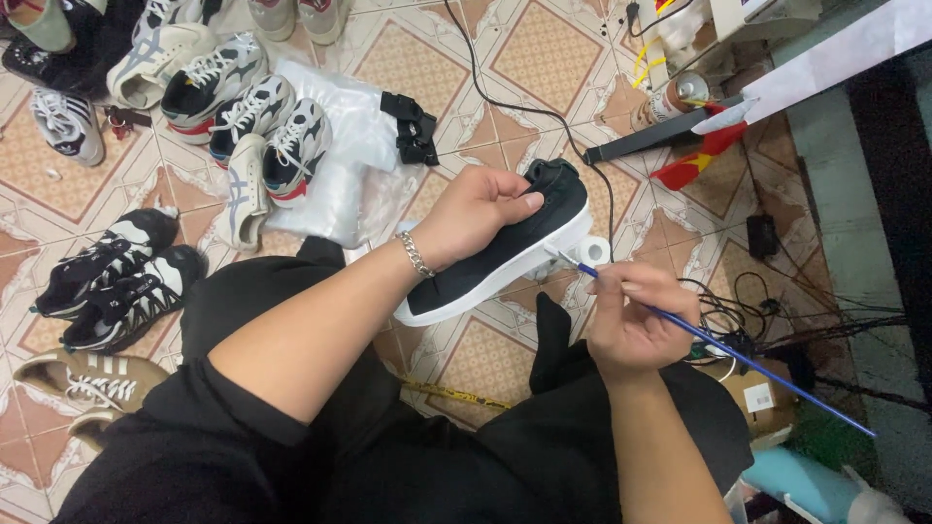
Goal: The person paints the white sole of a black sneaker using a small paintbrush. They hold the shoe in their left hand and apply white paint to the sole, occasionally dipping the brush into a container on the floor. The person rotates the shoe to access different areas of the sole.
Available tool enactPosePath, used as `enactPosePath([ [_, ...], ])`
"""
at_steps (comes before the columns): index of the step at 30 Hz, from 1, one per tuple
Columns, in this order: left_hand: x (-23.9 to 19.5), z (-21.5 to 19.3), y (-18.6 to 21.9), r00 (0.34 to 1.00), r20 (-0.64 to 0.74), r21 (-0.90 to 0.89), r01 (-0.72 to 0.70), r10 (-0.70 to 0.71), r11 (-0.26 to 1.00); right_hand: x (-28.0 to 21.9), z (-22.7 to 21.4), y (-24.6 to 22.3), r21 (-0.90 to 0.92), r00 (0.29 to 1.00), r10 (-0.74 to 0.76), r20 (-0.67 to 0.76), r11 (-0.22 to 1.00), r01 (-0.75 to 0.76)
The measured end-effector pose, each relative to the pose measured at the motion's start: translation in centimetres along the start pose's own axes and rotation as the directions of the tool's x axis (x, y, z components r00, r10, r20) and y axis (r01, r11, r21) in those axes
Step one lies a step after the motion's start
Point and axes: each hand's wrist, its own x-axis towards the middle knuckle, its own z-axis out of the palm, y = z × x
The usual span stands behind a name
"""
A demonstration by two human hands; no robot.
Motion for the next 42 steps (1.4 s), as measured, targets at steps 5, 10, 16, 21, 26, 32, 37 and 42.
enactPosePath([
  [5,-0.4,0.0,1.1,1.0,0.001,0.025,-0.002,0.002,1.0,0.2,-0.1,0.3,-0.042,1.0,-0.011,-0.012,0.999,0.011],
  [10,-0.7,0.0,1.3,1.0,-0.007,0.054,-0.004,0.004,0.999,0.1,0.2,-0.1,-0.04,1.0,-0.028,0.01,0.999,0.029],
  [16,-1.2,0.2,2.0,1.0,-0.01,0.063,-0.006,0.007,0.998,0.4,0.1,-0.1,-0.023,1.0,-0.014,0.011,1.0,0.015],
  [21,-1.2,0.0,1.9,1.0,-0.007,0.106,-0.019,0.02,0.994,-0.1,-0.5,0.0,-0.002,0.997,-0.006,0.075,1.0,0.006],
  [26,-1.3,0.0,1.9,1.0,-0.002,0.104,-0.022,0.022,0.994,0.1,-0.6,0.5,-0.05,1.0,-0.006,0.015,0.999,0.007],
  [32,-1.6,0.1,2.7,0.999,0.033,0.105,-0.029,0.026,0.994,0.5,-0.3,0.7,-0.049,1.0,-0.025,-0.015,0.999,0.024],
  [37,-1.7,0.0,2.7,0.999,0.043,0.096,-0.023,0.019,0.995,0.7,-0.8,0.9,0.006,0.998,0.009,-0.058,1.0,-0.009],
  [42,-1.7,-0.3,2.8,0.998,0.058,0.097,-0.029,0.023,0.995,0.4,-0.7,0.8,0.018,0.995,0.075,-0.072,0.997,-0.074],
])
